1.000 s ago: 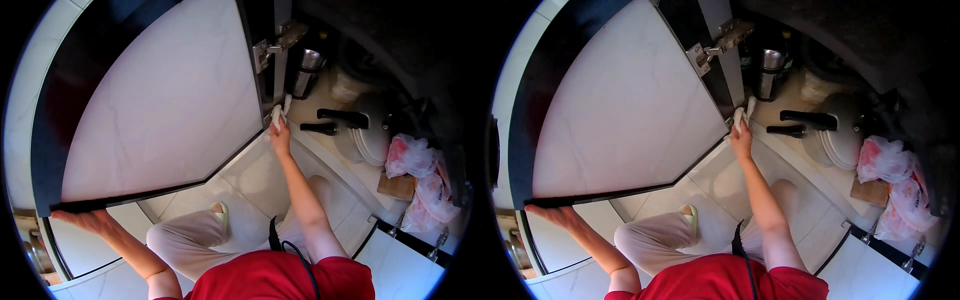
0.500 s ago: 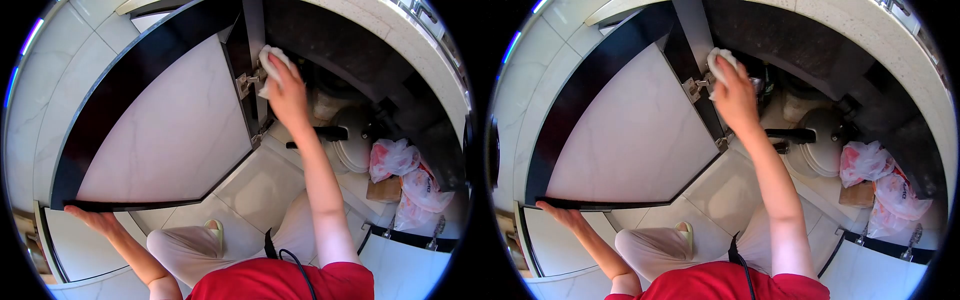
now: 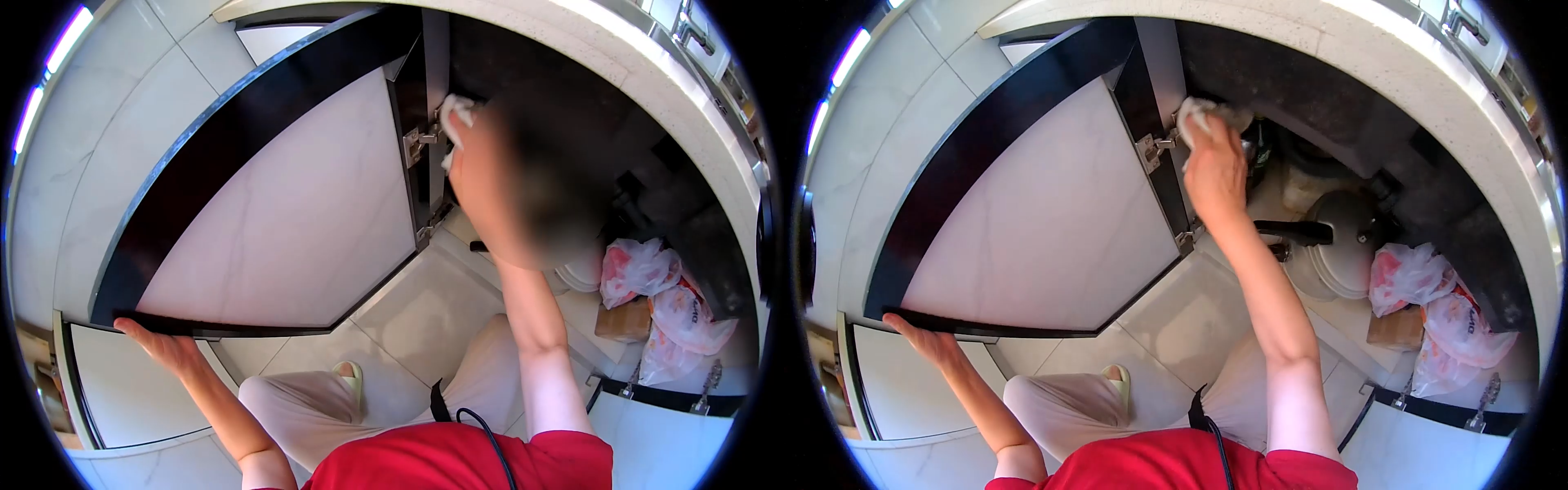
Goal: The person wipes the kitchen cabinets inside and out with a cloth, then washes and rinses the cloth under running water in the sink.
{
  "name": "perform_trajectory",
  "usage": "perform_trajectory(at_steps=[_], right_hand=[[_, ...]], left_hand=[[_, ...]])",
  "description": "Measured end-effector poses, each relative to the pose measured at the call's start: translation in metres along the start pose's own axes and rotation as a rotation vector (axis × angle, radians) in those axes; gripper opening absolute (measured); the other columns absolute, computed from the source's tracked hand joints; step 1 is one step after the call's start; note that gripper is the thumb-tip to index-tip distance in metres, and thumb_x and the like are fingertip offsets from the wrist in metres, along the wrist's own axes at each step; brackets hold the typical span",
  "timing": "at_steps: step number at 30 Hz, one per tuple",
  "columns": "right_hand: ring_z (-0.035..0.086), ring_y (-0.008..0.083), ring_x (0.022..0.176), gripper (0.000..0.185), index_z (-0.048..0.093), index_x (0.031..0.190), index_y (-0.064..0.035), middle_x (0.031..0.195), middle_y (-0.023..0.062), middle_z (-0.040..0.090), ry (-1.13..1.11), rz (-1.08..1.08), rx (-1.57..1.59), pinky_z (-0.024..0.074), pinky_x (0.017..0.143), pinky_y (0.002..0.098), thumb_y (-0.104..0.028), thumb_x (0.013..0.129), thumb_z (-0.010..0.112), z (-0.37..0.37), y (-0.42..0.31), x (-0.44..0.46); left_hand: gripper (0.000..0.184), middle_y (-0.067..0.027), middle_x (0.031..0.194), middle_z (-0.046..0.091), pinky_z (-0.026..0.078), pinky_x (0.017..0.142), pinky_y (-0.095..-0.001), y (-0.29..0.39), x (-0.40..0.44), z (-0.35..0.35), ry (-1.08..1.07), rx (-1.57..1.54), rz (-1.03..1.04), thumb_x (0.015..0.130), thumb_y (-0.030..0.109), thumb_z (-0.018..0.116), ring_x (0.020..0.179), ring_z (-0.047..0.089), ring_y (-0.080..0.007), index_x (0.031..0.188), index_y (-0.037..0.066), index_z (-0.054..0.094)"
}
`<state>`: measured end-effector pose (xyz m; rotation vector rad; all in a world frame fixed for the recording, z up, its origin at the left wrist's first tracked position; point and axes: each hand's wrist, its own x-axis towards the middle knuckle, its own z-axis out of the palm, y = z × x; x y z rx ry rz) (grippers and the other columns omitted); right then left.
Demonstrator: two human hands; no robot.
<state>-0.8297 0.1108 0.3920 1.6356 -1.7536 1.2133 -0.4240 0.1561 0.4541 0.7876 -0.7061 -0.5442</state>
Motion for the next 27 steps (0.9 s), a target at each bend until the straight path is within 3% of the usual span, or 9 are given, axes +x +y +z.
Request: perform_trajectory(at_steps=[2, 8, 9, 14, 17, 20, 22, 24, 27], right_hand=[[0.052, 0.0336, 0.095, 0.036, 0.059, 0.109, -0.0026, 0.110, 0.0121, 0.053, -0.081, -0.027, 0.116, 0.0448, 0.083, 0.0396, 0.004, 0.074, 0.053, -0.015, -0.023, -0.006], [0.052, 0.0323, 0.094, 0.037, 0.060, 0.109, -0.0028, 0.112, 0.0123, 0.054, -0.067, -0.029, 0.237, 0.0452, 0.081, 0.0384, 0.005, 0.074, 0.054, -0.005, 0.006, 0.000], [0.052, 0.0355, 0.099, 0.041, 0.061, 0.109, -0.0038, 0.113, 0.0154, 0.054, -0.090, 0.049, 0.256, 0.0436, 0.087, 0.0394, 0.008, 0.071, 0.051, -0.001, 0.010, 0.006], [0.051, 0.0352, 0.103, 0.039, 0.062, 0.107, -0.0028, 0.110, 0.0155, 0.056, 0.023, 0.092, 0.335, 0.0419, 0.089, 0.0393, 0.007, 0.071, 0.051, 0.002, -0.012, -0.010], [0.054, 0.0338, 0.095, 0.039, 0.062, 0.105, -0.0053, 0.110, 0.0141, 0.055, -0.099, 0.040, 0.436, 0.0452, 0.085, 0.0394, 0.008, 0.070, 0.056, -0.009, 0.003, -0.012], [0.056, 0.0336, 0.094, 0.039, 0.064, 0.104, -0.0069, 0.108, 0.0147, 0.056, -0.029, 0.003, 0.369, 0.0470, 0.083, 0.0396, 0.010, 0.070, 0.054, -0.048, 0.023, 0.002], [0.056, 0.0317, 0.100, 0.044, 0.066, 0.103, -0.0069, 0.111, 0.0141, 0.058, 0.183, -0.194, 0.092, 0.0467, 0.087, 0.0382, 0.014, 0.067, 0.052, -0.083, 0.021, 0.034], [0.056, 0.0270, 0.101, 0.034, 0.064, 0.104, -0.0004, 0.112, 0.0103, 0.058, 0.295, -0.568, 0.005, 0.0474, 0.086, 0.0369, 0.002, 0.070, 0.062, -0.097, 0.020, 0.066], [0.055, 0.0223, 0.102, 0.032, 0.060, 0.106, 0.0006, 0.112, 0.0057, 0.058, 0.189, -0.746, -0.376, 0.0464, 0.085, 0.0350, -0.004, 0.074, 0.061, -0.088, 0.043, 0.091]], left_hand=[[0.072, -0.0100, 0.132, 0.043, 0.034, 0.102, -0.0368, 0.000, -0.002, 0.001, -0.010, 0.016, 0.018, 0.085, 0.056, 0.051, 0.120, 0.042, -0.0242, 0.131, 0.001, 0.039], [0.072, -0.0111, 0.131, 0.044, 0.035, 0.101, -0.0365, -0.002, 0.003, -0.005, -0.088, 0.011, 0.016, 0.086, 0.055, 0.050, 0.119, 0.043, -0.0239, 0.130, -0.001, 0.039], [0.071, -0.0109, 0.130, 0.045, 0.035, 0.101, -0.0362, -0.001, 0.002, -0.004, -0.091, 0.001, 0.016, 0.086, 0.055, 0.050, 0.118, 0.044, -0.0237, 0.129, -0.001, 0.039], [0.070, -0.0104, 0.128, 0.046, 0.036, 0.100, -0.0353, 0.001, -0.001, -0.005, -0.078, 0.030, 0.018, 0.087, 0.054, 0.050, 0.116, 0.045, -0.0224, 0.127, -0.002, 0.042], [0.067, -0.0099, 0.126, 0.048, 0.037, 0.098, -0.0346, 0.002, 0.002, -0.010, -0.092, 0.035, 0.018, 0.087, 0.053, 0.050, 0.114, 0.046, -0.0218, 0.124, -0.002, 0.044], [0.065, -0.0095, 0.123, 0.050, 0.039, 0.096, -0.0341, 0.003, -0.001, -0.007, -0.114, 0.034, 0.015, 0.087, 0.053, 0.050, 0.111, 0.049, -0.0214, 0.122, -0.002, 0.046], [0.064, -0.0094, 0.122, 0.051, 0.040, 0.095, -0.0339, -0.001, 0.002, -0.006, -0.122, 0.035, 0.012, 0.087, 0.052, 0.051, 0.110, 0.050, -0.0212, 0.121, -0.002, 0.047], [0.064, -0.0095, 0.121, 0.052, 0.040, 0.094, -0.0336, -0.003, 0.005, -0.009, -0.077, 0.077, 0.056, 0.087, 0.052, 0.052, 0.109, 0.051, -0.0207, 0.121, -0.002, 0.048], [0.063, -0.0097, 0.118, 0.054, 0.041, 0.093, -0.0338, -0.002, 0.004, -0.009, -0.077, 0.059, 0.051, 0.087, 0.051, 0.053, 0.106, 0.052, -0.0204, 0.119, -0.003, 0.049]])
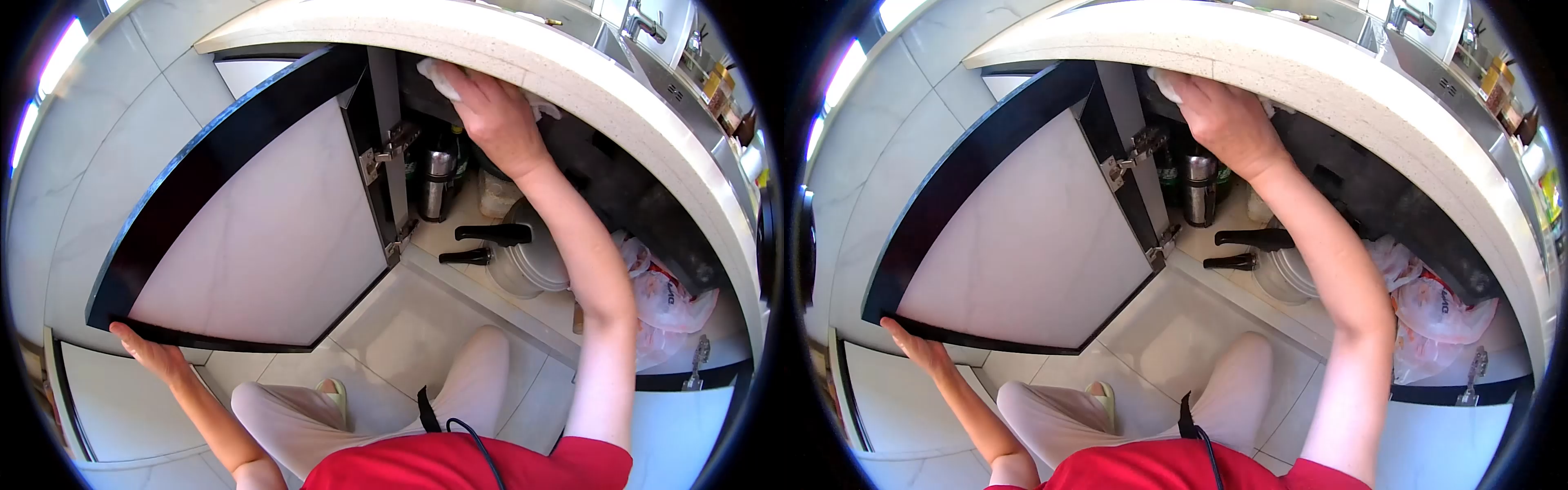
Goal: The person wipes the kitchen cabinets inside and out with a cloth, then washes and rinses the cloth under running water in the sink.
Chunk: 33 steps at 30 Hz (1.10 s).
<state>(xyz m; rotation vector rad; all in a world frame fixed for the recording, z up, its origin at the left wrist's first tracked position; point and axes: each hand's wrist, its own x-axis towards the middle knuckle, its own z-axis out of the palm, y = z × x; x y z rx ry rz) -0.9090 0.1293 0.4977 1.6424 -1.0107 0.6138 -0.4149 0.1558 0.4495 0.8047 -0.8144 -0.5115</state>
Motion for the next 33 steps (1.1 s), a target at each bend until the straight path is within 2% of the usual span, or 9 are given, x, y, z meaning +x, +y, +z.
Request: perform_trajectory(at_steps=[3, 7, 10, 15, 19, 21, 23, 28, 33], right_hand=[[0.052, 0.0208, 0.109, 0.022, 0.063, 0.093, 0.0011, 0.116, 0.0027, 0.055, -0.118, 0.047, 0.002, 0.0434, 0.090, 0.0353, -0.005, 0.073, 0.058, -0.014, -0.002, -0.016], [0.054, 0.0206, 0.108, 0.023, 0.065, 0.093, -0.0008, 0.121, 0.0046, 0.056, -0.313, 0.056, -0.128, 0.0448, 0.085, 0.0344, -0.005, 0.072, 0.059, -0.064, 0.001, -0.057], [0.054, 0.0216, 0.106, 0.029, 0.064, 0.101, -0.0011, 0.118, 0.0052, 0.057, -0.333, 0.062, -0.166, 0.0450, 0.082, 0.0335, -0.005, 0.073, 0.061, -0.072, 0.006, -0.059], [0.054, 0.0251, 0.102, 0.028, 0.062, 0.099, -0.0007, 0.112, 0.0071, 0.056, -0.108, 0.112, -0.062, 0.0440, 0.086, 0.0378, -0.004, 0.071, 0.061, 0.014, -0.017, -0.009], [0.053, 0.0244, 0.102, 0.026, 0.060, 0.096, 0.0006, 0.111, 0.0093, 0.053, -0.173, -0.021, -0.108, 0.0421, 0.090, 0.0352, -0.008, 0.072, 0.055, 0.059, -0.040, 0.013], [0.053, 0.0242, 0.103, 0.030, 0.060, 0.098, 0.0016, 0.109, 0.0092, 0.054, -0.144, -0.044, -0.112, 0.0424, 0.090, 0.0352, -0.007, 0.069, 0.055, 0.046, -0.034, 0.004], [0.050, 0.0229, 0.103, 0.029, 0.061, 0.093, 0.0027, 0.103, 0.0088, 0.054, -0.292, -0.219, -0.166, 0.0397, 0.093, 0.0334, -0.011, 0.068, 0.055, 0.021, -0.025, -0.014], [0.053, 0.0221, 0.109, 0.030, 0.062, 0.100, 0.0020, 0.112, 0.0086, 0.056, -0.465, -0.073, -0.135, 0.0424, 0.093, 0.0362, -0.006, 0.072, 0.055, -0.062, -0.004, -0.071], [0.057, 0.0266, 0.101, 0.030, 0.064, 0.095, 0.0026, 0.109, 0.0113, 0.059, -0.383, 0.061, -0.017, 0.0464, 0.081, 0.0373, -0.001, 0.065, 0.061, -0.094, 0.006, -0.078]], left_hand=[[0.062, -0.0096, 0.115, 0.056, 0.042, 0.092, -0.0343, -0.005, 0.009, -0.019, -0.101, 0.025, 0.037, 0.086, 0.051, 0.055, 0.104, 0.054, -0.0201, 0.117, -0.003, 0.051], [0.060, -0.0105, 0.114, 0.057, 0.041, 0.093, -0.0344, -0.013, 0.017, -0.032, -0.142, 0.015, 0.040, 0.087, 0.051, 0.053, 0.102, 0.055, -0.0208, 0.112, -0.004, 0.054], [0.070, -0.0122, 0.115, 0.056, 0.043, 0.093, -0.0354, -0.015, 0.012, -0.026, -0.010, 0.033, 0.049, 0.082, 0.056, 0.056, 0.103, 0.054, -0.0225, 0.116, -0.005, 0.050], [0.071, -0.0128, 0.116, 0.054, 0.043, 0.093, -0.0361, -0.012, 0.008, -0.016, 0.001, 0.024, 0.068, 0.082, 0.056, 0.056, 0.105, 0.053, -0.0235, 0.117, -0.006, 0.049], [0.069, -0.0125, 0.116, 0.054, 0.044, 0.091, -0.0363, -0.012, 0.009, -0.016, -0.015, 0.049, 0.093, 0.083, 0.056, 0.055, 0.104, 0.053, -0.0235, 0.115, -0.005, 0.050], [0.068, -0.0124, 0.115, 0.055, 0.044, 0.091, -0.0358, -0.015, 0.010, -0.022, -0.007, 0.046, 0.071, 0.083, 0.055, 0.055, 0.103, 0.053, -0.0230, 0.115, -0.005, 0.051], [0.067, -0.0123, 0.114, 0.055, 0.044, 0.090, -0.0353, -0.014, 0.013, -0.024, -0.008, 0.046, 0.053, 0.083, 0.054, 0.056, 0.102, 0.054, -0.0226, 0.114, -0.005, 0.051], [0.063, -0.0118, 0.111, 0.057, 0.046, 0.088, -0.0357, -0.016, 0.018, -0.033, -0.094, 0.020, 0.040, 0.083, 0.052, 0.057, 0.099, 0.055, -0.0217, 0.111, -0.005, 0.053], [0.066, -0.0122, 0.111, 0.057, 0.046, 0.088, -0.0367, -0.019, 0.014, -0.024, -0.025, -0.011, 0.045, 0.082, 0.054, 0.058, 0.099, 0.055, -0.0229, 0.110, -0.006, 0.054]])
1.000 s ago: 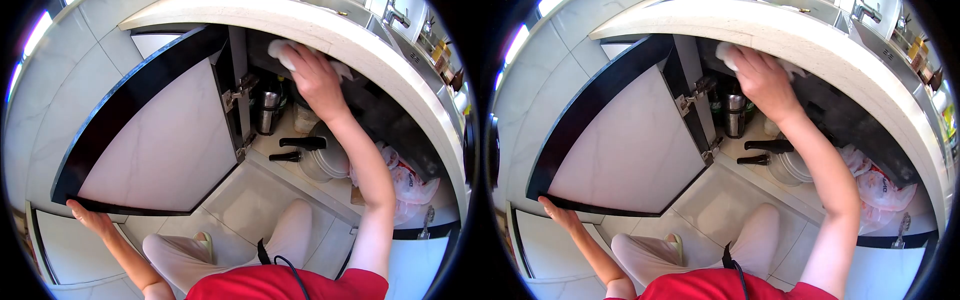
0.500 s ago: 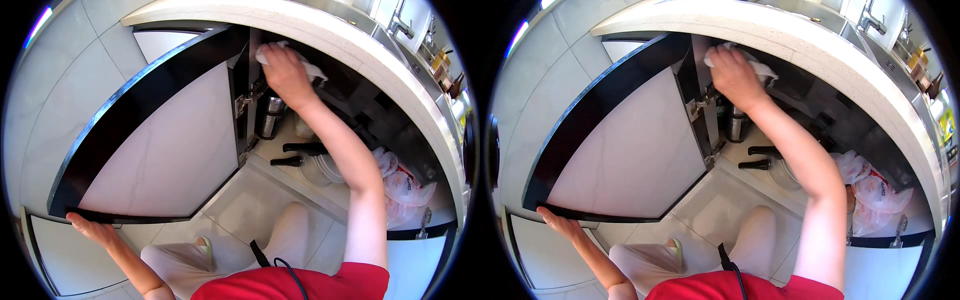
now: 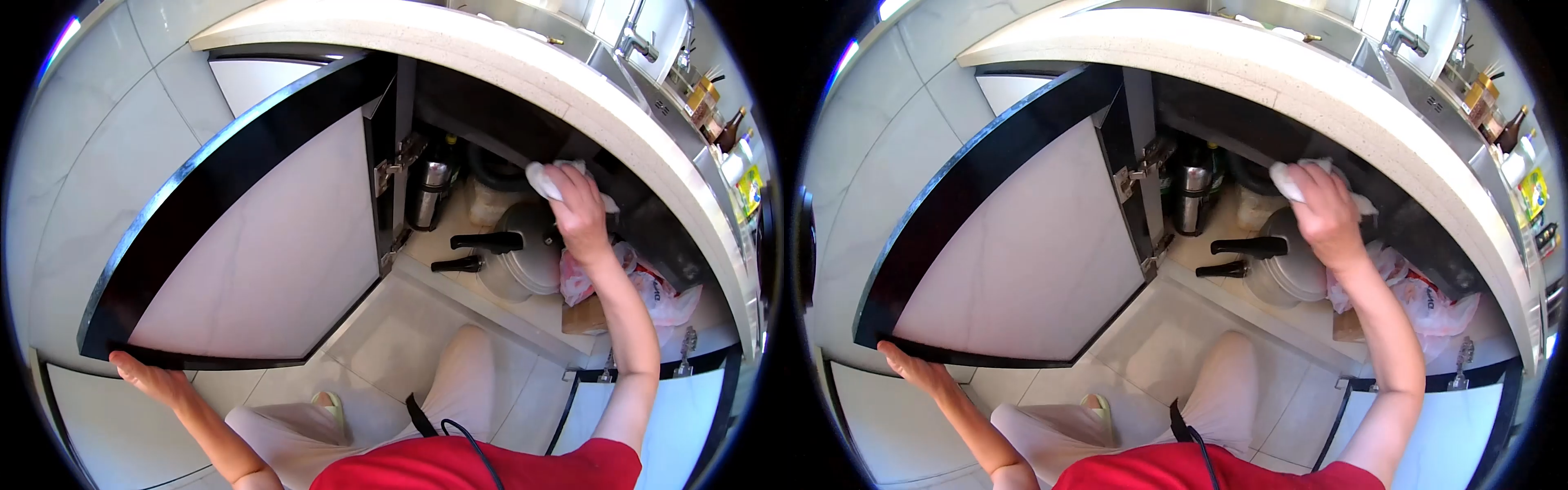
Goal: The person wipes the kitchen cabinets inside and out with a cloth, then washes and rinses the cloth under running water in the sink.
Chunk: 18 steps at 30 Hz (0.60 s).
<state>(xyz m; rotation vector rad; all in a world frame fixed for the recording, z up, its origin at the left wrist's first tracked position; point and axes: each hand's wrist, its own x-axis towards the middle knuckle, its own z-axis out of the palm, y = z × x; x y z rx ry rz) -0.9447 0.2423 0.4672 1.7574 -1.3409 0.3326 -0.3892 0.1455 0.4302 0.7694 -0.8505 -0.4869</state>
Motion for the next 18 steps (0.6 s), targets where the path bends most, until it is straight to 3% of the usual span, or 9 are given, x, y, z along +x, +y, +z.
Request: perform_trajectory(at_steps=[2, 4, 6, 10, 14, 16, 18], right_hand=[[0.058, 0.0272, 0.100, 0.026, 0.064, 0.094, 0.0041, 0.106, 0.0107, 0.060, 0.157, -0.072, 0.157, 0.0474, 0.085, 0.0362, -0.003, 0.069, 0.062, 0.003, -0.015, 0.048], [0.058, 0.0259, 0.099, 0.027, 0.065, 0.098, 0.0004, 0.107, 0.0101, 0.060, 0.287, -0.294, 0.088, 0.0469, 0.087, 0.0370, -0.004, 0.071, 0.060, 0.026, -0.024, 0.104], [0.058, 0.0232, 0.099, 0.027, 0.065, 0.100, -0.0070, 0.109, 0.0070, 0.061, 0.219, -0.167, -0.017, 0.0465, 0.087, 0.0362, -0.005, 0.074, 0.058, 0.055, -0.014, 0.138], [0.059, 0.0201, 0.098, 0.031, 0.064, 0.106, -0.0135, 0.109, 0.0038, 0.062, 0.287, -0.090, -0.116, 0.0466, 0.086, 0.0345, -0.005, 0.077, 0.055, 0.037, -0.010, 0.123], [0.061, 0.0212, 0.094, 0.030, 0.064, 0.106, -0.0131, 0.104, 0.0041, 0.064, 0.105, 0.223, 0.342, 0.0465, 0.085, 0.0337, -0.005, 0.079, 0.057, -0.012, 0.000, 0.082], [0.060, 0.0242, 0.096, 0.027, 0.066, 0.104, -0.0111, 0.105, 0.0054, 0.063, 0.147, 0.186, -0.051, 0.0459, 0.086, 0.0342, -0.005, 0.079, 0.057, -0.016, 0.016, 0.045], [0.054, 0.0293, 0.107, 0.033, 0.063, 0.111, -0.0066, 0.115, 0.0088, 0.059, 0.043, 0.218, -0.301, 0.0428, 0.093, 0.0355, -0.001, 0.079, 0.055, -0.025, 0.024, 0.005]], left_hand=[[0.068, -0.0124, 0.111, 0.057, 0.046, 0.088, -0.0368, 0.001, -0.001, 0.004, 0.010, -0.008, 0.005, 0.081, 0.055, 0.058, 0.100, 0.055, -0.0233, 0.110, -0.006, 0.053], [0.070, -0.0131, 0.112, 0.056, 0.045, 0.089, -0.0369, 0.003, -0.003, 0.006, 0.013, 0.022, -0.002, 0.080, 0.056, 0.058, 0.100, 0.055, -0.0237, 0.112, -0.006, 0.052], [0.071, -0.0133, 0.113, 0.056, 0.045, 0.090, -0.0370, 0.005, -0.003, 0.007, 0.019, 0.064, 0.013, 0.081, 0.056, 0.058, 0.101, 0.054, -0.0238, 0.113, -0.007, 0.051], [0.074, -0.0138, 0.118, 0.053, 0.043, 0.093, -0.0375, 0.003, -0.001, 0.000, 0.044, 0.089, 0.001, 0.081, 0.057, 0.056, 0.104, 0.053, -0.0246, 0.117, -0.007, 0.049], [0.075, -0.0135, 0.122, 0.050, 0.041, 0.095, -0.0387, 0.001, -0.001, 0.005, 0.116, 0.113, 0.030, 0.081, 0.059, 0.055, 0.109, 0.050, -0.0257, 0.120, -0.005, 0.048], [0.074, -0.0129, 0.126, 0.048, 0.040, 0.098, -0.0397, 0.003, -0.004, 0.012, 0.179, 0.067, 0.021, 0.081, 0.059, 0.056, 0.113, 0.047, -0.0267, 0.121, -0.002, 0.048], [0.074, -0.0125, 0.127, 0.047, 0.039, 0.099, -0.0399, 0.005, -0.007, 0.014, 0.186, 0.076, 0.008, 0.080, 0.058, 0.056, 0.114, 0.047, -0.0267, 0.123, -0.001, 0.047]])
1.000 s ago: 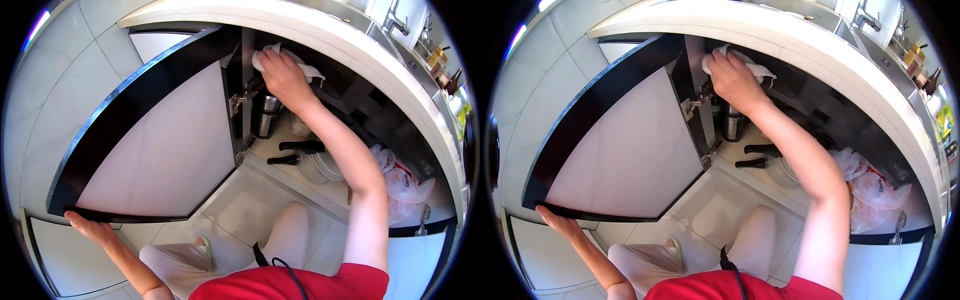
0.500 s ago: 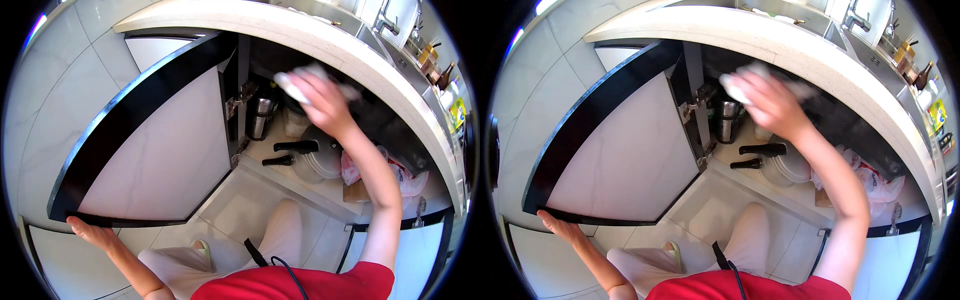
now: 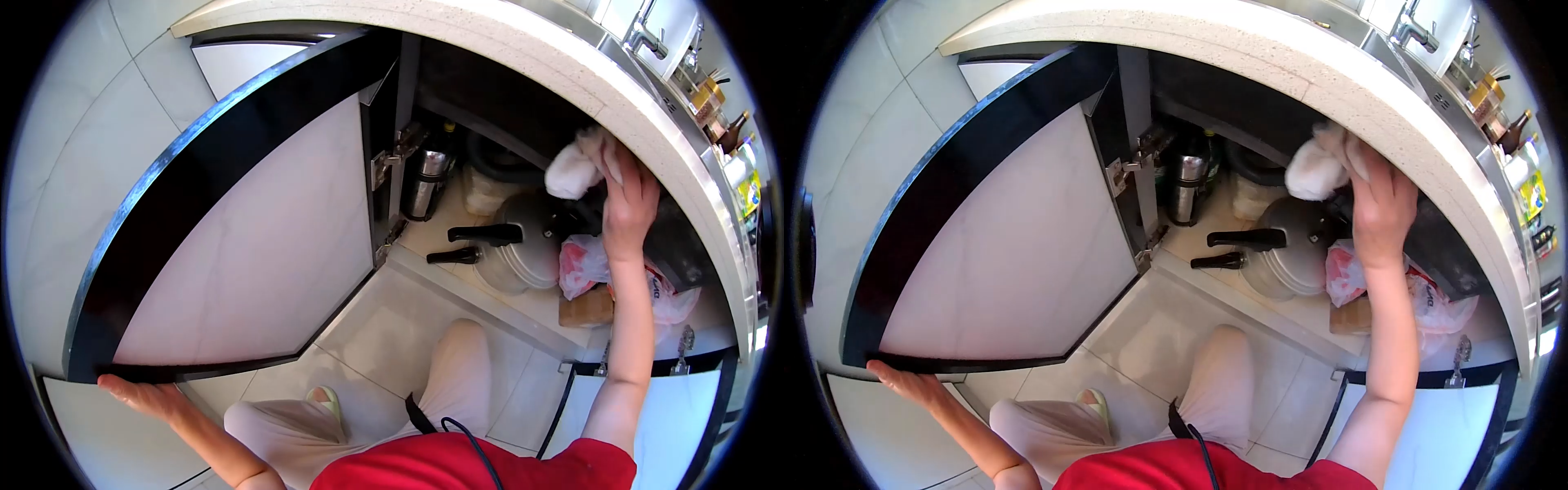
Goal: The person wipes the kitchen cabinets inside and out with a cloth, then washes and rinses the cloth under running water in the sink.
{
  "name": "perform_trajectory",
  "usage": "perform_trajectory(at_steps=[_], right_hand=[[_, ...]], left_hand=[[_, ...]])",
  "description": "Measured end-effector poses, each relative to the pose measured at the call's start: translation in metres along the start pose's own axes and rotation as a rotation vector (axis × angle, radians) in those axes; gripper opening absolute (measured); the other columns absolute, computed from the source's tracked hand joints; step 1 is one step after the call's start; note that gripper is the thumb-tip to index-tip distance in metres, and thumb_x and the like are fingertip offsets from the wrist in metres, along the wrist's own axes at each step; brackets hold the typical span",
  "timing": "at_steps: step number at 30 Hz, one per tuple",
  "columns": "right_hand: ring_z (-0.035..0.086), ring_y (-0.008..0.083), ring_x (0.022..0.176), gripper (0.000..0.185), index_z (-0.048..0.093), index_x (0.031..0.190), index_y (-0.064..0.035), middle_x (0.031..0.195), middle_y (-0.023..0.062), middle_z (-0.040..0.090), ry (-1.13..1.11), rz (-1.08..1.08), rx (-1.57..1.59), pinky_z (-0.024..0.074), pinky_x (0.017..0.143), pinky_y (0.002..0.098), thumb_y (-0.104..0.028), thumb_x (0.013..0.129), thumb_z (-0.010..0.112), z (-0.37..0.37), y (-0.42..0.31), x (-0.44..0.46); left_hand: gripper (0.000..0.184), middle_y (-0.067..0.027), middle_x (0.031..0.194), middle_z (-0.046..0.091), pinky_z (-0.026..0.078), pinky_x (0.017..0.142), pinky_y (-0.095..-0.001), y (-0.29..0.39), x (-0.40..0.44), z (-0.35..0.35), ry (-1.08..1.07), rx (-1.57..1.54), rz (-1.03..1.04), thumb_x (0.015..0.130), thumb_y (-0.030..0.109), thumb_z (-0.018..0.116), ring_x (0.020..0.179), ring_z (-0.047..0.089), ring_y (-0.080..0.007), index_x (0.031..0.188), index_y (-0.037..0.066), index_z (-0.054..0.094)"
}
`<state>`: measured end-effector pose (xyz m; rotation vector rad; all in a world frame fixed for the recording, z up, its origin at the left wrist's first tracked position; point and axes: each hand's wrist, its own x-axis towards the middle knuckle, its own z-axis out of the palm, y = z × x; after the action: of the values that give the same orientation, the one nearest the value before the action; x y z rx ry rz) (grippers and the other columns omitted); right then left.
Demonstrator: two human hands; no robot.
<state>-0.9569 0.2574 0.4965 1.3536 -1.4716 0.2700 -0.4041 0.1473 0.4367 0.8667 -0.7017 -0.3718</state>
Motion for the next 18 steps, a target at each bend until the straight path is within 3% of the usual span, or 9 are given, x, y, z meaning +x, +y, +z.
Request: perform_trajectory(at_steps=[4, 6, 8, 9, 11, 12, 16, 17, 18], right_hand=[[0.055, 0.0265, 0.106, 0.035, 0.062, 0.112, -0.0019, 0.116, 0.0101, 0.058, -0.026, 0.124, -0.019, 0.0416, 0.094, 0.0323, 0.002, 0.078, 0.052, -0.012, 0.010, -0.033], [0.057, 0.0234, 0.101, 0.037, 0.061, 0.110, 0.0012, 0.115, 0.0116, 0.059, 0.050, 0.862, 0.914, 0.0438, 0.091, 0.0316, 0.003, 0.076, 0.046, -0.025, -0.009, -0.030], [0.057, 0.0214, 0.103, 0.052, 0.054, 0.119, 0.0048, 0.118, 0.0154, 0.056, -0.063, 1.282, 1.664, 0.0446, 0.091, 0.0295, 0.001, 0.068, 0.043, -0.030, -0.023, -0.025], [0.057, 0.0219, 0.104, 0.051, 0.053, 0.120, 0.0037, 0.118, 0.0151, 0.056, -0.066, 1.372, 1.866, 0.0448, 0.092, 0.0301, 0.001, 0.070, 0.043, -0.021, -0.028, -0.034], [0.057, 0.0224, 0.105, 0.050, 0.051, 0.122, 0.0019, 0.118, 0.0140, 0.057, -0.120, 1.545, 2.222, 0.0451, 0.093, 0.0314, -0.001, 0.073, 0.044, -0.011, -0.042, -0.043], [0.056, 0.0224, 0.106, 0.048, 0.050, 0.123, 0.0012, 0.118, 0.0132, 0.057, -0.178, 1.634, 2.373, 0.0452, 0.093, 0.0321, -0.003, 0.076, 0.044, -0.011, -0.051, -0.042], [0.058, 0.0203, 0.104, 0.038, 0.051, 0.122, 0.0008, 0.119, 0.0117, 0.057, -0.359, 1.406, 2.345, 0.0453, 0.092, 0.0314, -0.008, 0.085, 0.047, -0.012, -0.084, -0.033], [0.058, 0.0201, 0.104, 0.038, 0.051, 0.123, 0.0002, 0.118, 0.0116, 0.057, -0.391, 1.318, 2.252, 0.0461, 0.091, 0.0317, -0.005, 0.085, 0.047, -0.019, -0.092, -0.026], [0.058, 0.0192, 0.103, 0.038, 0.051, 0.123, -0.0027, 0.118, 0.0108, 0.057, -0.410, 1.213, 2.135, 0.0463, 0.090, 0.0319, -0.004, 0.085, 0.047, -0.028, -0.103, -0.022]], left_hand=[[0.075, -0.0125, 0.127, 0.047, 0.038, 0.099, -0.0390, -0.008, 0.005, -0.011, -0.104, -0.030, 0.002, 0.080, 0.057, 0.057, 0.115, 0.046, -0.0264, 0.125, -0.002, 0.045], [0.066, -0.0141, 0.125, 0.048, 0.039, 0.098, -0.0380, 0.000, 0.003, -0.011, -0.089, 0.014, -0.003, 0.086, 0.049, 0.054, 0.114, 0.046, -0.0252, 0.122, -0.005, 0.046], [0.042, -0.0163, 0.109, 0.057, 0.042, 0.088, -0.0346, 0.015, -0.014, 0.004, 0.100, 0.448, 0.531, 0.095, 0.031, 0.045, 0.098, 0.053, -0.0240, 0.109, -0.008, 0.053], [0.042, -0.0163, 0.109, 0.057, 0.042, 0.088, -0.0346, 0.021, -0.024, 0.004, 0.105, 0.446, 0.538, 0.095, 0.031, 0.045, 0.098, 0.053, -0.0240, 0.109, -0.008, 0.053], [0.030, -0.0161, 0.092, 0.059, 0.044, 0.078, -0.0345, 0.030, -0.050, 0.002, 0.079, 0.253, 1.069, 0.096, 0.018, 0.038, 0.082, 0.054, -0.0233, 0.096, -0.007, 0.055], [0.028, -0.0140, 0.080, 0.057, 0.044, 0.070, -0.0333, 0.029, -0.073, 0.002, -0.164, 0.071, 1.013, 0.095, 0.015, 0.036, 0.071, 0.051, -0.0214, 0.084, -0.004, 0.053], [0.032, -0.0061, 0.080, 0.059, 0.047, 0.068, -0.0288, 0.035, -0.173, 0.065, -1.154, 0.190, -0.552, 0.097, 0.025, 0.041, 0.073, 0.057, -0.0140, 0.087, 0.001, 0.059], [0.034, -0.0091, 0.090, 0.063, 0.047, 0.080, -0.0307, 0.010, -0.186, 0.077, -1.304, -0.054, -0.928, 0.097, 0.029, 0.042, 0.085, 0.059, -0.0148, 0.106, 0.000, 0.058], [0.043, -0.0099, 0.106, 0.059, 0.045, 0.087, -0.0332, -0.001, -0.201, 0.097, -1.335, -0.120, -1.024, 0.096, 0.036, 0.041, 0.100, 0.055, -0.0160, 0.119, 0.001, 0.051]])
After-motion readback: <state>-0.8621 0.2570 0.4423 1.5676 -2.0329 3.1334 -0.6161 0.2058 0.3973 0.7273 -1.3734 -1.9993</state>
